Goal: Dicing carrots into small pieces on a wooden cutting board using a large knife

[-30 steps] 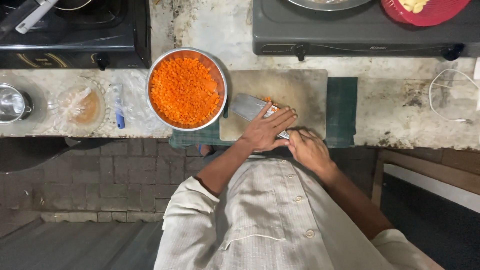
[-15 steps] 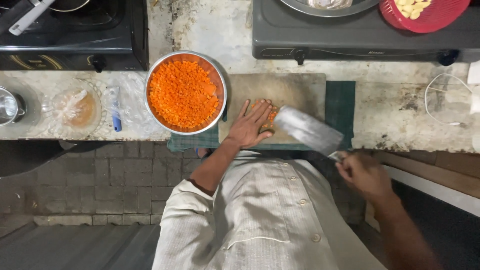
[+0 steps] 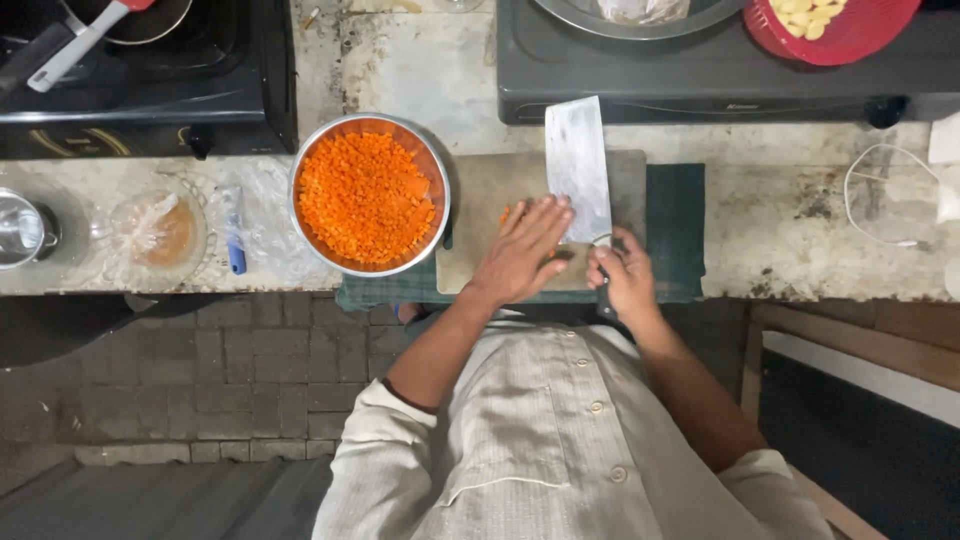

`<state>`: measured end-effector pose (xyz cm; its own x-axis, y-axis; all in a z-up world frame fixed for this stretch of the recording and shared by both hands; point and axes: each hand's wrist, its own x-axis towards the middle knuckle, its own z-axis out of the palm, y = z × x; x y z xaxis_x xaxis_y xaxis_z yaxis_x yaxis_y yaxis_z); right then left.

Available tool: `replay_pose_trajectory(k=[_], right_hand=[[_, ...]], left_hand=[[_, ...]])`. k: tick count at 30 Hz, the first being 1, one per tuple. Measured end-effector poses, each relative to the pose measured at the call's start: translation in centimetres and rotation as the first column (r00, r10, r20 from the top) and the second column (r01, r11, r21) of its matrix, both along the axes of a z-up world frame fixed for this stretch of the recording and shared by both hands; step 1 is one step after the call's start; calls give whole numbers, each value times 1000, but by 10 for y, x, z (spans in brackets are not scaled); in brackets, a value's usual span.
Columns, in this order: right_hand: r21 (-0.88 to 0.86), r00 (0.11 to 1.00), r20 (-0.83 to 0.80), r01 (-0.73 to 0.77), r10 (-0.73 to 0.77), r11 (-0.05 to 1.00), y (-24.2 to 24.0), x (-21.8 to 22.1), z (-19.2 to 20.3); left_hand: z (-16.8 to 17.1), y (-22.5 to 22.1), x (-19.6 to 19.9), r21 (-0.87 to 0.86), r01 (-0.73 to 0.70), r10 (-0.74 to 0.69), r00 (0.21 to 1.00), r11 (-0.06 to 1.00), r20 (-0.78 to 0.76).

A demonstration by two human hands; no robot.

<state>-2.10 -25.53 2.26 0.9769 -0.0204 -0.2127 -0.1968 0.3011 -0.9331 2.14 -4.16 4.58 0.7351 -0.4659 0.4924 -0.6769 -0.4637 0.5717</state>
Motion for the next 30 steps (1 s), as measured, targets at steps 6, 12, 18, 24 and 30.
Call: replay_pose_trajectory(k=[6, 12, 18, 24, 30], right_hand=[[-40, 1000, 4, 30, -29, 999, 25, 13, 21], [-357, 992, 119, 1, 44, 934, -10, 0, -1], [-451, 999, 35, 27, -12, 892, -86, -51, 10], [-392, 980, -175, 22, -98, 920, -120, -81, 0], [-317, 963, -206, 100, -171, 943, -102, -90, -23]], left_hand=[[-25, 6, -19, 178, -88, 76, 994, 980, 77], [-49, 31, -31, 270, -148, 161, 987, 951, -25], [-8, 46, -12, 299, -396, 489, 784, 868, -382], [-23, 23, 9, 420, -403, 574, 673, 813, -466], [-30, -23, 0, 440, -245, 417, 836, 864, -355]])
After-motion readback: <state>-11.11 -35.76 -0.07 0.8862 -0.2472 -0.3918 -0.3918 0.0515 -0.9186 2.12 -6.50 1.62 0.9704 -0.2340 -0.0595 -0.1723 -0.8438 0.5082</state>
